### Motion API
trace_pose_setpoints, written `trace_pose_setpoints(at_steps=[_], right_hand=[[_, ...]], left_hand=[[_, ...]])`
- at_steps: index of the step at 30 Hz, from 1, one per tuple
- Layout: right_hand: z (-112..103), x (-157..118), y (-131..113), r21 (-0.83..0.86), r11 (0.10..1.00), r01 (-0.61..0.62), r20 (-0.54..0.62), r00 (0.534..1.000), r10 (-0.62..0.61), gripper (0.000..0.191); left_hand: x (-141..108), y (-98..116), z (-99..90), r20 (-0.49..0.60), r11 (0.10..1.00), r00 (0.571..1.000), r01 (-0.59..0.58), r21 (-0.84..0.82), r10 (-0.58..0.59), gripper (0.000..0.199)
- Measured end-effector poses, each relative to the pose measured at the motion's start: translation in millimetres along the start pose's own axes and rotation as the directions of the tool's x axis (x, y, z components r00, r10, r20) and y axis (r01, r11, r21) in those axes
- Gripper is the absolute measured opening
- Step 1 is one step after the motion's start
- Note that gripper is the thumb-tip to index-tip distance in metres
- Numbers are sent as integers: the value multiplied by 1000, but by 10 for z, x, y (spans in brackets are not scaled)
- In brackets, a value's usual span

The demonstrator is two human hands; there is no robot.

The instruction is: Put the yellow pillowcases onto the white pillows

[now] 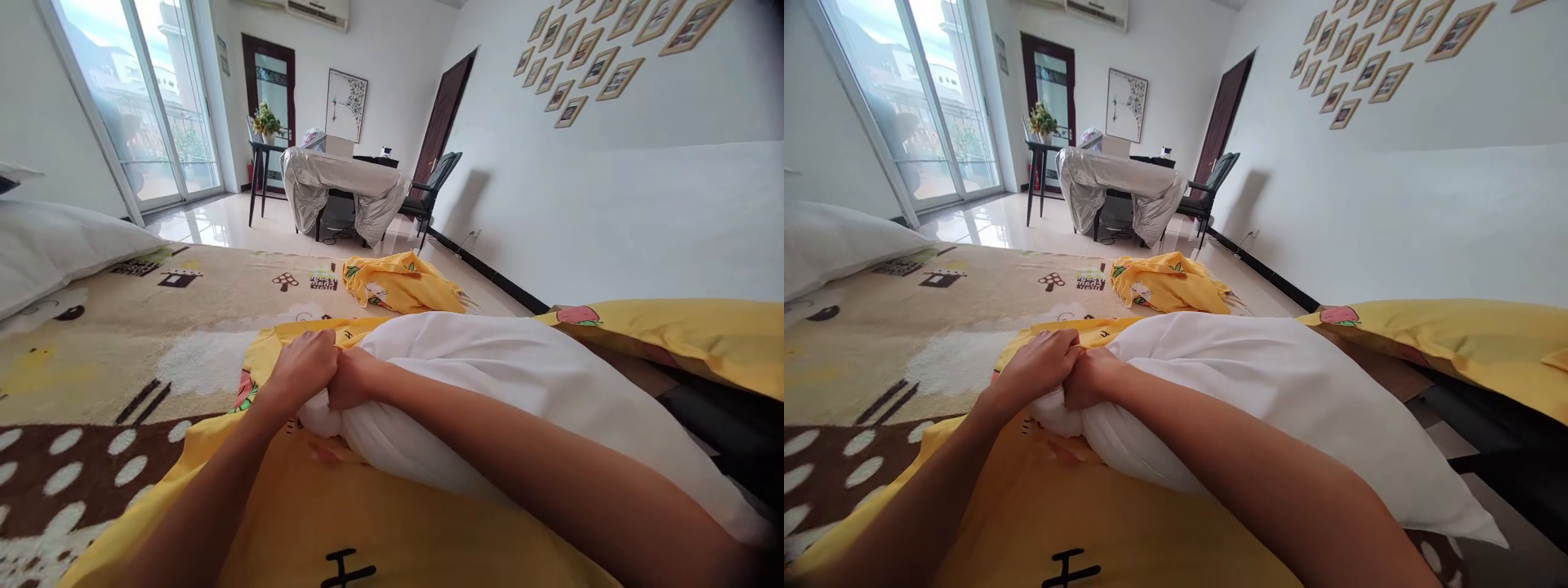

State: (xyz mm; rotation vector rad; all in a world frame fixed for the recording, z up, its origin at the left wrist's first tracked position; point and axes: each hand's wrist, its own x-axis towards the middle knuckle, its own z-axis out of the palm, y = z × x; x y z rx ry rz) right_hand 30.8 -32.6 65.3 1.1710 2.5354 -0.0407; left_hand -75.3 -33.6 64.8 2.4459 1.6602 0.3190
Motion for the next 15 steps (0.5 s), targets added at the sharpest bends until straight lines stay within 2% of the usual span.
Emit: trace_pose_setpoints(at_steps=[3, 6, 9, 12, 14, 15], right_hand=[[-7, -29, 73, 42, 999, -8, -20, 1000, 9, 38], [2, -29, 128, 67, 998, 12, -49, 999, -9, 43], [7, -11, 166, 64, 997, 41, -56, 998, -38, 42], [-21, -17, 189, 54, 996, 65, -58, 996, -62, 38], [-55, -43, 205, 48, 996, 68, -64, 996, -65, 41], [-72, -60, 213, 48, 997, 66, -68, 996, -63, 43]], left_hand=[[-55, 1, -15, 54, 1000, 998, -19, 18, 18, 28], [-151, -46, -13, 49, 999, 998, -41, -23, 42, 28], [-257, -172, -4, 23, 983, 998, -45, -180, 50, 36], [-380, -324, 12, 40, 922, 999, -11, -386, 29, 37], [-502, -377, 48, -31, 882, 999, -6, -471, -10, 34], [-580, -377, 80, -122, 882, 992, -34, -470, -26, 33]])
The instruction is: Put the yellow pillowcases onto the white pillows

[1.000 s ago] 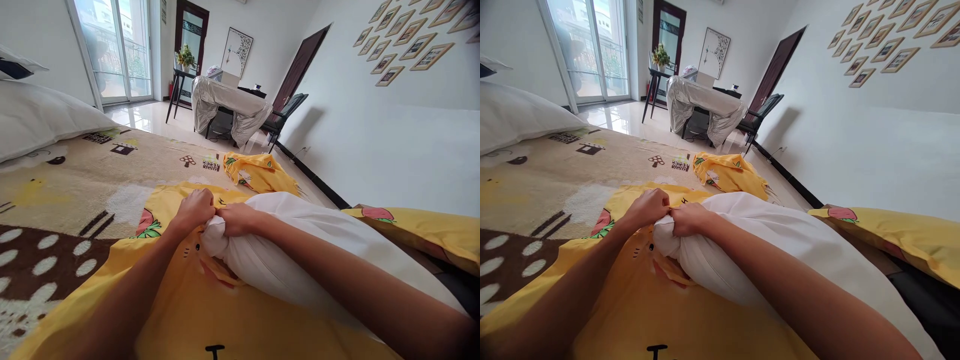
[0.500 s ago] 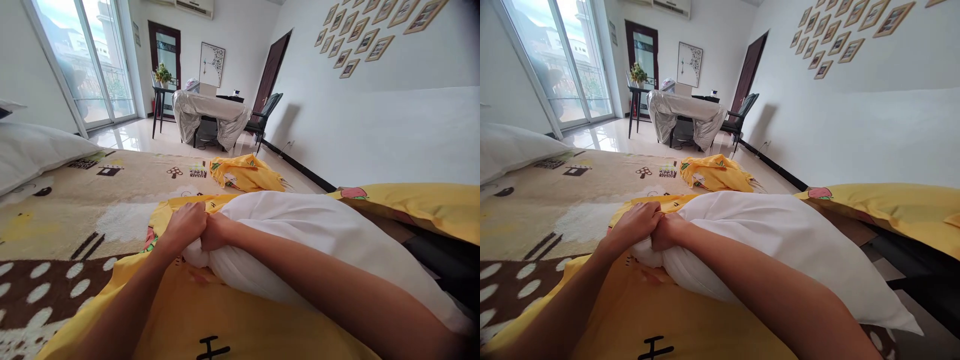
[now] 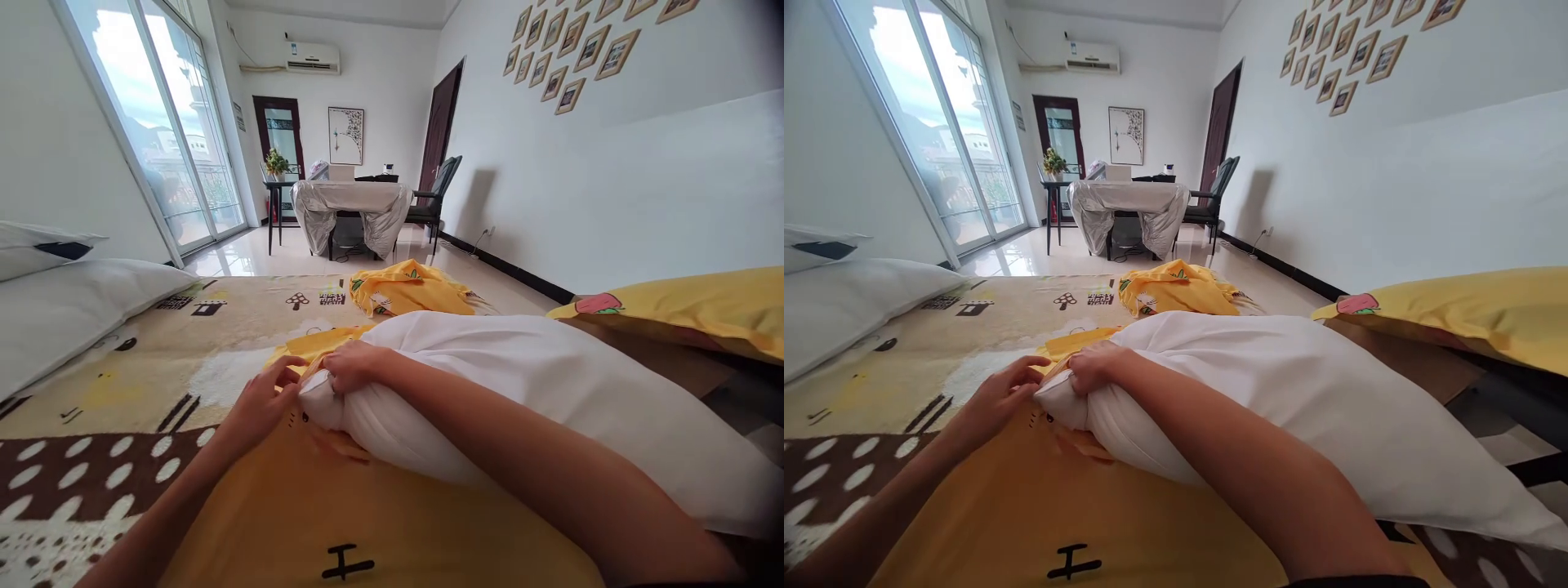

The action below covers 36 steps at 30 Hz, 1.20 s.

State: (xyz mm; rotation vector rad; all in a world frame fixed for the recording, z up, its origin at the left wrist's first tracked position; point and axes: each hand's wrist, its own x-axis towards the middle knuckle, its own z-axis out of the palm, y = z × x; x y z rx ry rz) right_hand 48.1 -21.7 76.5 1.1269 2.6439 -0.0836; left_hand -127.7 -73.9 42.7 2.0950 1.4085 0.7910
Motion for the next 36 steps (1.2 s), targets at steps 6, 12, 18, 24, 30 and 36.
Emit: trace_pose_setpoints(at_steps=[6, 12, 18, 24, 30, 36], right_hand=[[-53, -72, 19, 19, 1000, -13, -36, 999, 13, 54], [-68, -129, -3, 24, 1000, -18, -59, 998, 20, 57], [-98, -191, -13, 29, 999, -25, -70, 997, 27, 55], [-80, -150, -67, 15, 999, -40, -67, 997, 41, 53], [41, -78, -208, -61, 995, -78, -88, 994, 72, 38], [154, -98, -325, -104, 990, -93, -125, 989, 80, 32]], left_hand=[[-565, 177, 338, -239, 754, 773, -415, 509, 587, 21], [-521, 291, 611, 367, 706, 812, -578, 409, 453, 21], [-311, -16, 732, 430, 658, 849, -516, 548, 308, 27], [-362, 235, 285, 364, 577, 837, -546, 607, 410, 29], [-207, 456, 109, 247, 478, 794, -548, 686, 556, 20], [126, 475, 112, 188, 520, 792, -538, 664, 580, 20]])
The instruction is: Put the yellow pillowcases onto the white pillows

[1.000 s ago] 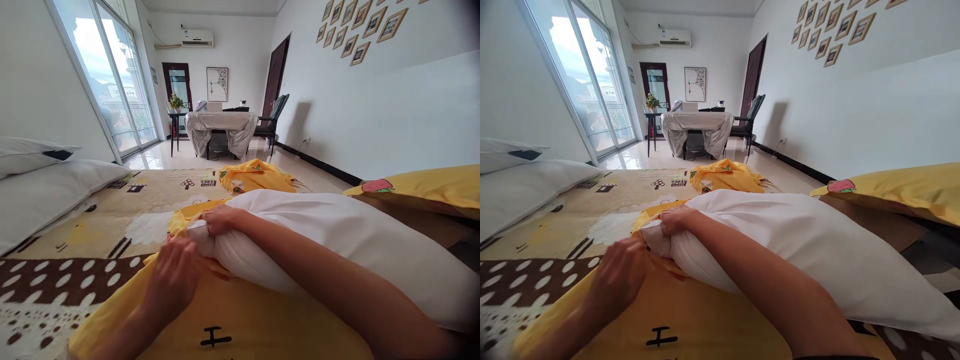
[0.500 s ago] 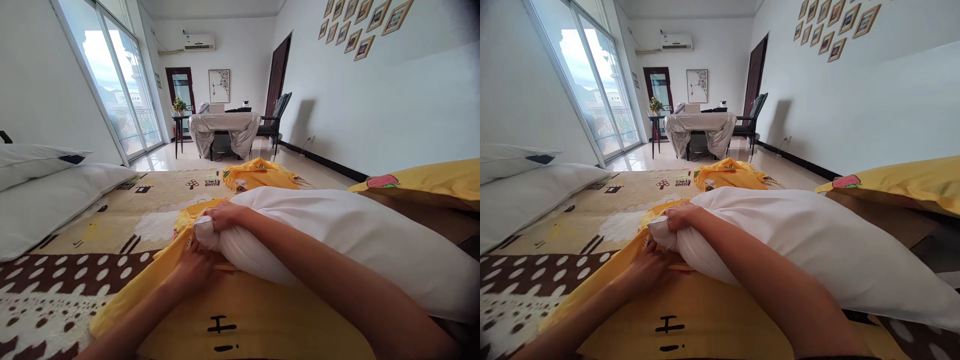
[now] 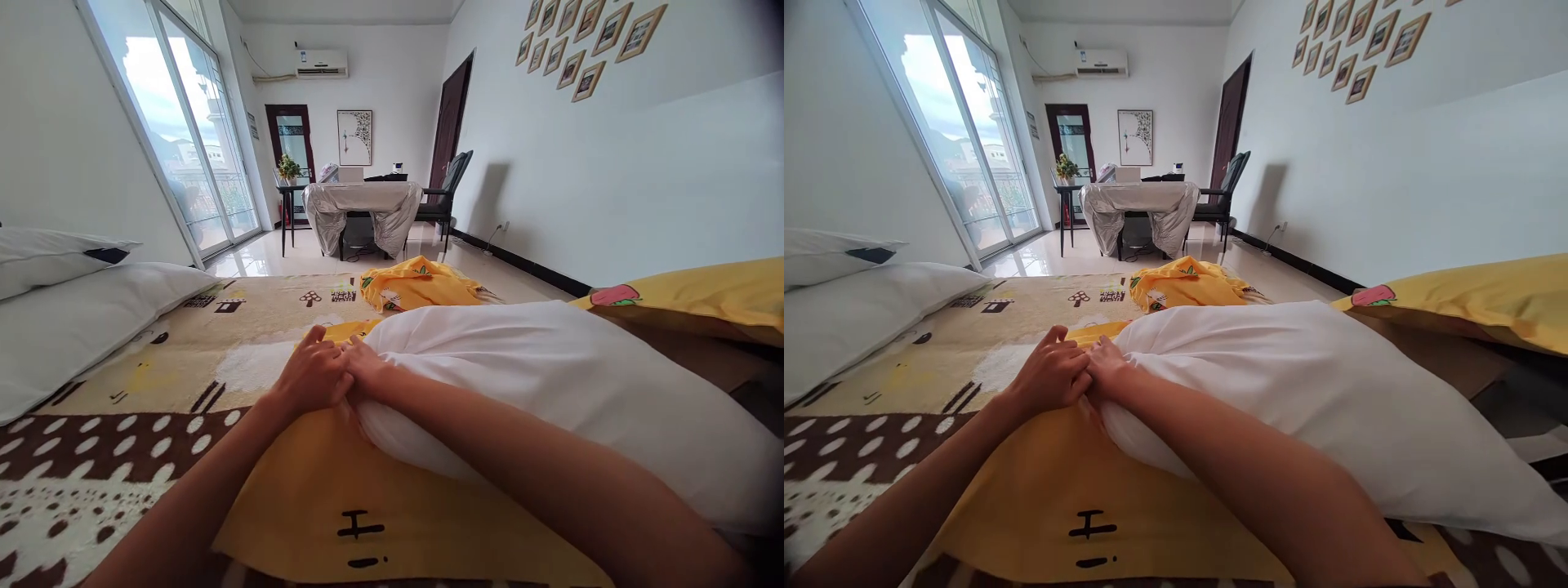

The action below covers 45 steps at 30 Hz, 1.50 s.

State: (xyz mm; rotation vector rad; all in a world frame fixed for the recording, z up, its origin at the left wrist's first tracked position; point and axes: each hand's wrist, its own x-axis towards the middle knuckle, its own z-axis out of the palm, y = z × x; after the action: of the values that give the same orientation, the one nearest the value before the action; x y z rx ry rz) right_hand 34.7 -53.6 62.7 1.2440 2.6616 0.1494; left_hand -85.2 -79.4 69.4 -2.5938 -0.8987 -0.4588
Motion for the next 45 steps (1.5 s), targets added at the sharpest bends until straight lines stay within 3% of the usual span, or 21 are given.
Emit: trace_pose_setpoints(at_steps=[4, 8, 11, 14, 17, 22, 24, 26, 30, 34, 39, 42, 45], right_hand=[[-101, -23, 104, 23, 1000, 5, -22, 1000, -4, 41], [-244, -113, 271, 82, 997, -1, 33, 999, -2, 54], [-350, -288, 382, 126, 992, 26, 68, 997, -34, 61], [-412, -593, 366, 142, 990, 5, 25, 1000, -9, 62], [-329, -986, 156, 71, 994, -84, -72, 993, 89, 60], [58, -1426, -187, -152, 953, -263, -263, 940, 218, 59], [140, -1428, -171, -181, 921, -345, -301, 911, 282, 55], [131, -1353, -83, -178, 916, -359, -277, 912, 303, 53], [-30, -1165, 133, -153, 956, -251, -261, 943, 206, 48], [-157, -1088, 287, -99, 973, -208, -280, 944, 173, 50], [-259, -971, 395, -33, 974, -224, -293, 934, 205, 50], [-273, -889, 374, 11, 964, -265, -331, 909, 253, 37], [-235, -929, 300, 57, 978, -198, -244, 948, 206, 22]], left_hand=[[88, -69, -88, -1, 991, 1000, 10, -133, -10, 18], [110, -46, -144, 59, 978, 998, -26, -205, 38, 14], [113, -61, -92, 97, 980, 994, -24, -195, 44, 15], [114, -106, -2, 113, 985, 992, -31, -171, 51, 18], [127, -151, 58, 115, 983, 992, -39, -177, 60, 19], [203, -208, 40, 108, 974, 990, -67, -217, 92, 23], [233, -211, -6, 119, 974, 988, -69, -217, 97, 27], [236, -186, -68, 140, 972, 985, -72, -222, 105, 29], [132, -30, -190, 195, 966, 968, -112, -235, 159, 29], [23, 184, -273, 223, 959, 953, -154, -238, 208, 23], [124, 393, -427, 137, 890, 971, -117, -441, 195, 24], [256, 469, -503, 62, 831, 985, -102, -547, 162, 22], [349, 419, -473, 29, 812, 990, -100, -575, 142, 22]])
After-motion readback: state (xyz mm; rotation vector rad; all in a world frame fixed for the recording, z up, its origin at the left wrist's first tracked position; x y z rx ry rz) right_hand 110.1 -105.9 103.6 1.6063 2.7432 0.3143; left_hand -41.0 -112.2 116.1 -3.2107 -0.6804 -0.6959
